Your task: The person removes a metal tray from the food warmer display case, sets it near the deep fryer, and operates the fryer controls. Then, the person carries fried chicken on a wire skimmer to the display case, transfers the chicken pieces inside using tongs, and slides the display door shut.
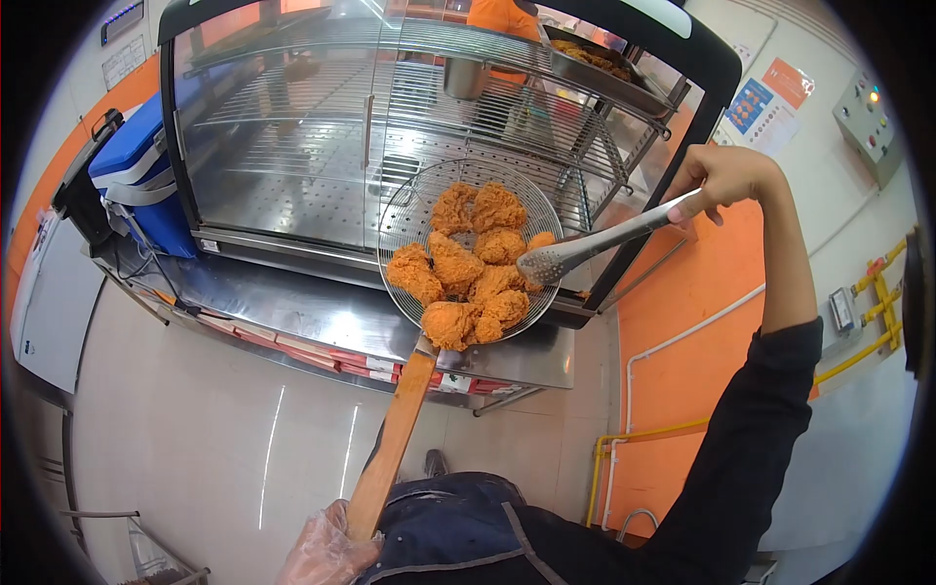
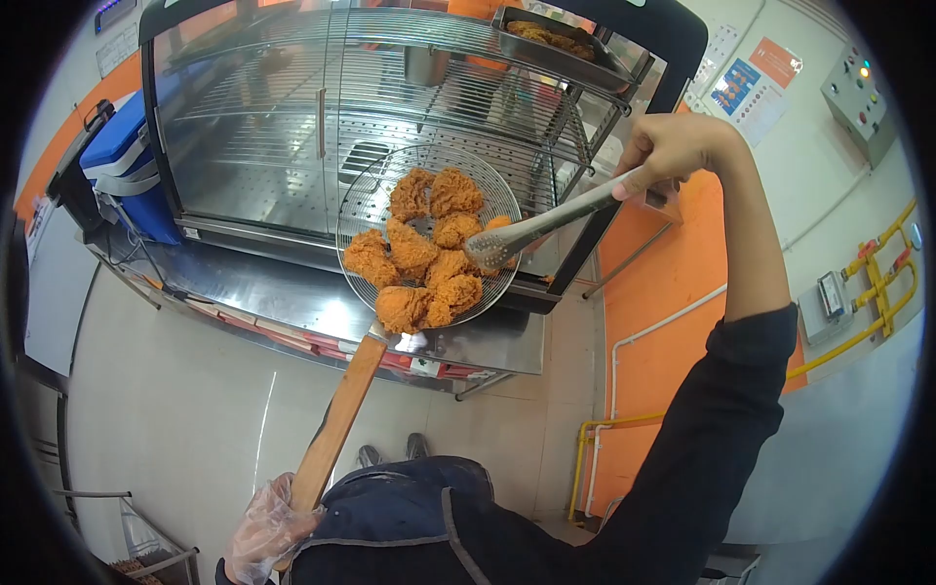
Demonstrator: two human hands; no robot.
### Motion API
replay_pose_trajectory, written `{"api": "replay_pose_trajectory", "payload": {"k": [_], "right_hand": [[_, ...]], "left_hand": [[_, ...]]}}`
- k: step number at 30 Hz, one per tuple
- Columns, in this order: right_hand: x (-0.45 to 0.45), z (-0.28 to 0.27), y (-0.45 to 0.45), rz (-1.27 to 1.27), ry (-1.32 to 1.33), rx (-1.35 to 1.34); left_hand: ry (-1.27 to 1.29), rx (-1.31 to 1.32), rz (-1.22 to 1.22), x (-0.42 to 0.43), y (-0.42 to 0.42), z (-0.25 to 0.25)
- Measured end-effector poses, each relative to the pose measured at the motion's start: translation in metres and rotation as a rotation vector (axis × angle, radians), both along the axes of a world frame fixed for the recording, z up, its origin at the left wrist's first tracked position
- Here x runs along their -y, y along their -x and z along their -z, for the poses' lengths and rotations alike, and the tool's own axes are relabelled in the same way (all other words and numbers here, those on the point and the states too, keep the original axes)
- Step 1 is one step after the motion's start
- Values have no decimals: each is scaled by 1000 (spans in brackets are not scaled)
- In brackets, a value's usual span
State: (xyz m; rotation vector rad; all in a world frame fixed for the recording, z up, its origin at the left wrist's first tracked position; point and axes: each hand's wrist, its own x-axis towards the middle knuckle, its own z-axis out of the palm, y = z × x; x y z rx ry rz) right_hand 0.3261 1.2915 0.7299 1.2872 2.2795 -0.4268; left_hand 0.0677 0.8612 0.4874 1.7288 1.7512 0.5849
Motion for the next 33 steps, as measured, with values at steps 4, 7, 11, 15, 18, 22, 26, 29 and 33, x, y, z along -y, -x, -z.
{"api": "replay_pose_trajectory", "payload": {"k": [4,7,11,15,18,22,26,29,33], "right_hand": [[-5,0,10,31,-10,36],[-7,-3,16,37,-15,50],[-5,-7,25,-6,-13,40],[-7,-12,26,-12,29,-62],[-5,-15,24,-7,-18,-81],[6,-14,25,101,-99,-36],[11,-9,14,127,-122,-79],[45,4,-3,-14,-255,-207],[106,87,-34,-12,-691,-643]], "left_hand": [[-264,-81,78,6,2,14],[-195,-110,96,4,2,8],[-237,-110,82,4,1,7],[-204,-114,92,5,0,5],[-196,-105,102,3,-1,-2],[-333,33,37,2,-5,3],[-284,-17,44,2,-5,-1],[-277,-26,65,1,-4,4],[-85,-104,108,3,-1,7]]}}
